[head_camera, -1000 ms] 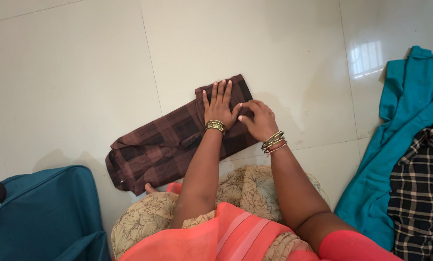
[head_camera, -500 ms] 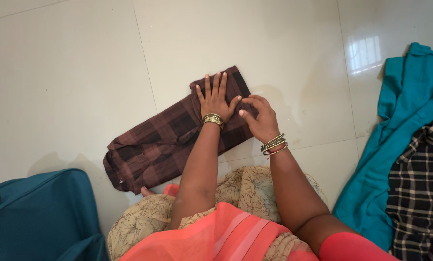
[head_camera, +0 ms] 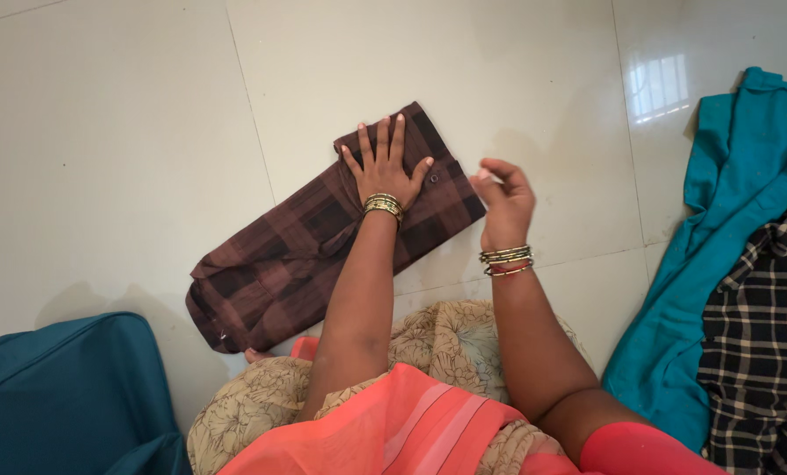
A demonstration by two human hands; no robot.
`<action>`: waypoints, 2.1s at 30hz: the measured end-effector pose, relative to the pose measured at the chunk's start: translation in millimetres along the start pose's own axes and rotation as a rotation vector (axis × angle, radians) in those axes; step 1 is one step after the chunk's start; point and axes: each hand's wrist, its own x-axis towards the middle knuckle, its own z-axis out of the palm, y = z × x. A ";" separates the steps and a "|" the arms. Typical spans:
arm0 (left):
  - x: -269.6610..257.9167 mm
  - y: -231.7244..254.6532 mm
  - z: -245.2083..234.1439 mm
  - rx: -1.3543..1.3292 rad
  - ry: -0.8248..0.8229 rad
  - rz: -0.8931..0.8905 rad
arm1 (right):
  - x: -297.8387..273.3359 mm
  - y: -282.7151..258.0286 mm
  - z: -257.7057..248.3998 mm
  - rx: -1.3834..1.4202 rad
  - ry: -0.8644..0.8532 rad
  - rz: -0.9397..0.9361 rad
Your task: The person folds a plaid shirt by smoothing it out on the floor, folding in the sleeves, and then folding the body into a neat rectangle.
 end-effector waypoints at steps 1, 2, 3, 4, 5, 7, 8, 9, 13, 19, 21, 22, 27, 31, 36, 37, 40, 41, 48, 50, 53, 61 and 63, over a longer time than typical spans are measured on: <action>1.5 1.3 -1.6 0.000 -0.013 -0.009 | 0.6 -3.5 -1.1 0.046 0.057 -0.019; 3.6 2.6 -3.0 0.006 -0.017 -0.022 | 0.1 -7.6 -2.3 0.067 0.076 -0.016; 6.3 3.8 -4.0 0.011 -0.022 -0.036 | -1.1 -12.0 -3.7 0.089 0.096 -0.013; 8.8 5.2 -4.7 0.017 -0.028 -0.049 | -2.2 -16.0 -4.4 0.109 0.117 -0.009; 12.1 6.3 -5.3 0.015 -0.020 -0.062 | -2.8 -18.5 -3.9 0.126 0.117 0.010; 19.1 8.3 -5.3 0.012 -0.005 -0.087 | -3.9 -19.9 -3.3 0.159 0.118 0.048; 22.6 9.2 -5.4 0.007 0.010 -0.104 | -4.0 -19.4 -3.0 0.165 0.109 0.048; 25.8 10.2 -5.8 0.002 0.025 -0.120 | -4.1 -18.2 -3.0 0.170 0.099 0.048; 47.0 16.2 -13.1 -0.022 -0.017 -0.230 | -1.3 -8.3 -7.9 0.162 0.026 0.087; 84.6 16.7 -15.4 -0.040 0.020 -0.330 | -5.1 17.2 2.7 -0.297 -0.302 0.114; 90.2 14.2 -10.0 -0.036 0.028 -0.315 | -12.7 16.4 10.9 -0.553 -0.469 0.138; 91.9 10.6 -6.9 -0.032 0.033 -0.310 | -16.8 15.7 15.6 -0.679 -0.555 0.149; 92.3 -35.0 8.1 -0.458 0.128 -0.135 | -26.7 28.1 28.8 -0.780 -0.511 -0.121; 46.3 -119.7 0.5 -0.698 0.264 0.058 | -16.7 63.5 21.3 -0.667 -0.175 -0.009; 17.7 -173.6 -4.4 -0.772 0.399 -0.074 | -2.5 92.5 15.2 -0.216 -0.090 0.309; 21.9 -175.5 -1.0 -0.781 0.406 -0.129 | -1.3 92.6 14.3 -0.210 -0.089 0.321; 51.7 -164.7 3.1 -0.823 0.366 -0.131 | 0.9 87.5 14.1 -0.188 -0.066 0.373; 59.4 -158.1 1.8 -0.776 0.340 -0.155 | 1.5 85.5 14.6 -0.178 -0.062 0.379; 70.4 -105.9 -19.4 -0.502 0.252 -0.248 | 6.5 84.9 15.6 -0.141 -0.073 0.399; 70.0 -99.5 -22.4 -0.531 0.228 -0.289 | 8.0 86.7 14.3 -0.175 -0.109 0.397; 70.2 -96.8 -22.1 -0.656 0.178 -0.355 | 6.0 87.6 16.1 -0.167 -0.178 0.391; 80.2 -115.8 -5.9 -0.512 0.352 -0.113 | 4.6 64.9 21.6 0.118 -0.337 0.542; 81.4 -119.2 -2.1 -0.638 0.320 -0.138 | 3.1 63.7 21.9 0.194 -0.412 0.537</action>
